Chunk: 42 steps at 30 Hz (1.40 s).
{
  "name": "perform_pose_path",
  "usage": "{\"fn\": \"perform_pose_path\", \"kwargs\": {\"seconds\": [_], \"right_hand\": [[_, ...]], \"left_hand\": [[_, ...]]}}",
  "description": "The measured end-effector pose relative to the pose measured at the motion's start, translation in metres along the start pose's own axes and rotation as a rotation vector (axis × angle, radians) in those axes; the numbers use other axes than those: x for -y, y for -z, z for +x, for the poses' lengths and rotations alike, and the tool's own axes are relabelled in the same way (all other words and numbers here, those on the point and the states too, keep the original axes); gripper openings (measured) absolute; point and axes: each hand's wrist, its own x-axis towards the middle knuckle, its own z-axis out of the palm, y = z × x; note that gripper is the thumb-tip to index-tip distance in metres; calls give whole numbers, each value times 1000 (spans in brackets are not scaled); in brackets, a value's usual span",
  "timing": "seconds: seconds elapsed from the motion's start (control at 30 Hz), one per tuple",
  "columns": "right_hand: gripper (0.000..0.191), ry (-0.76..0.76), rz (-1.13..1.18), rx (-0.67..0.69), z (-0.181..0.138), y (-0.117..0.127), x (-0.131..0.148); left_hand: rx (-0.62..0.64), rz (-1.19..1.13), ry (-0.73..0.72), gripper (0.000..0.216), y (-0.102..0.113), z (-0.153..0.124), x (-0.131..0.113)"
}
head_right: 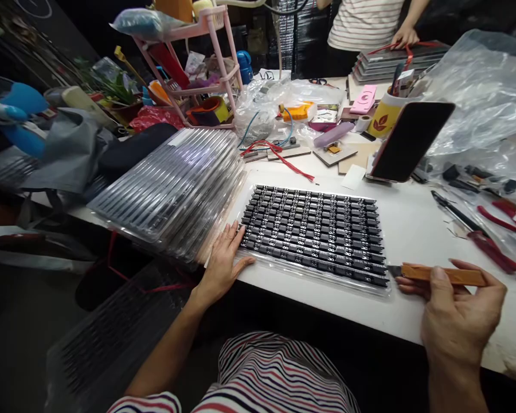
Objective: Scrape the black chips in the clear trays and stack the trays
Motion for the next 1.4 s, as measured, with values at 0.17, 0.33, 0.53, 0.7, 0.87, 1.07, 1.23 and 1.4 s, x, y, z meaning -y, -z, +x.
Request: {"fn": "perform_pose_path", "kwargs": {"seconds": [0.17,0.33,0.53,0.7,0.87,1.07,1.23,1.4], "right_hand": [[42,9,0,4,-1,0,2],[41,48,-50,-27,-1,0,1],[36,34,-62,-16,-3,1,-2],[42,-11,28,-20,3,4,-11],[56,-128,173,26,13,7,-13],[63,-214,280,21,17,9,-11],[60,-224,318,39,15,10,-9],[60,-243,331,61,12,10,-6]], "left_hand": [[-21,-6,0,69,-3,0,-1],[-103,-90,5,81,-3,2,0],[-214,-33,2,94,-3,5,-3],[-232,0,28,91,-4,5,-4],[-246,18,1,92,-5,5,0],[-234,29,-36,86,-3,6,1],[-230,40,-51,82,0,6,1],[-232,39,-57,80,-3,6,4]]}}
